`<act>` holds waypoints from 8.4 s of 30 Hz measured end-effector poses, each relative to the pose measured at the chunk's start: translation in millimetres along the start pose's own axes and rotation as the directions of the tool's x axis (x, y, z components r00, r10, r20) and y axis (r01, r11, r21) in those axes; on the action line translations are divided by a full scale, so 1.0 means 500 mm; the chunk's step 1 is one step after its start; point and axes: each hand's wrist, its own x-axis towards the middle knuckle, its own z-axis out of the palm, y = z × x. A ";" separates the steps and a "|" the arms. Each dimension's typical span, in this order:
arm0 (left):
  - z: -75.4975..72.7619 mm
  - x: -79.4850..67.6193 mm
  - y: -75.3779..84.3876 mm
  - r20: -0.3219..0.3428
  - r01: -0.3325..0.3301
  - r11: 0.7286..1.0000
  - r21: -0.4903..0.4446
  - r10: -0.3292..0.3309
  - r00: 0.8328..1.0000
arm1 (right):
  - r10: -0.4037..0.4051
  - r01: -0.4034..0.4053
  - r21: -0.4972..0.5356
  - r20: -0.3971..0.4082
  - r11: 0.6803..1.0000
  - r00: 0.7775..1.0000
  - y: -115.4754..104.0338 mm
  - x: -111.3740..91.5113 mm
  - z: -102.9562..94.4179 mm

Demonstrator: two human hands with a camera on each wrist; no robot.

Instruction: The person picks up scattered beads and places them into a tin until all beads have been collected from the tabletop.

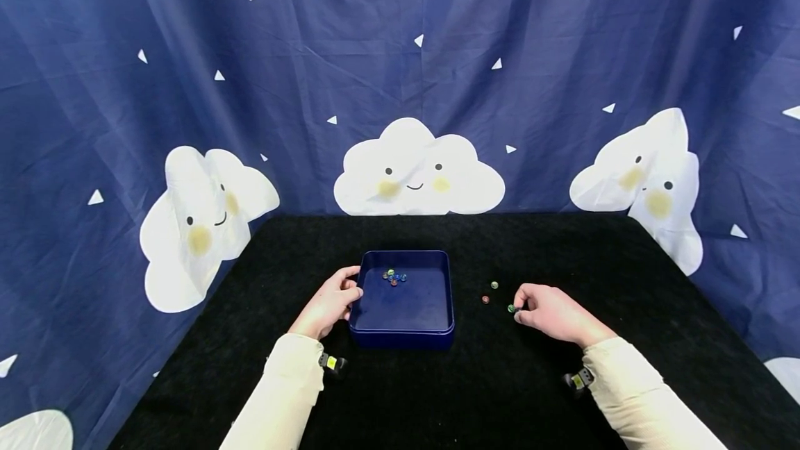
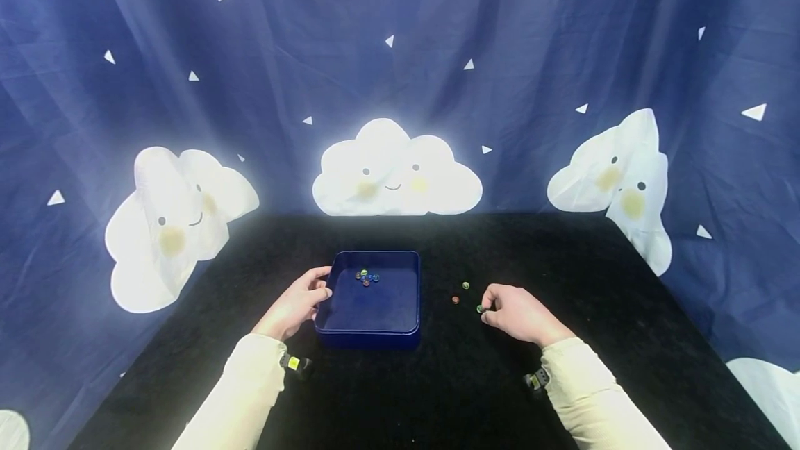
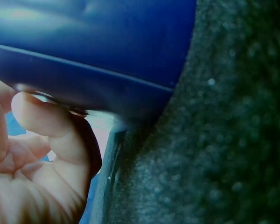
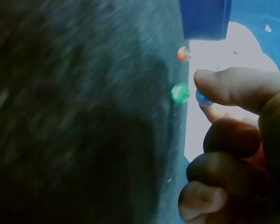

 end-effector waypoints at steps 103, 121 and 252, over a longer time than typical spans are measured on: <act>0.002 -0.001 0.004 0.015 0.001 1.000 -0.010 -0.001 1.000 | -0.034 0.032 -0.037 -0.060 0.999 0.998 -0.014 0.026 0.001; -0.001 0.001 -0.002 0.007 -0.010 1.000 -0.003 0.011 1.000 | -0.037 0.036 -0.075 -0.013 0.996 0.999 -0.002 0.017 0.008; -0.002 -0.002 -0.007 -0.007 0.004 1.000 0.006 -0.004 1.000 | -0.069 0.076 -0.094 0.077 0.993 0.995 -0.042 0.073 0.058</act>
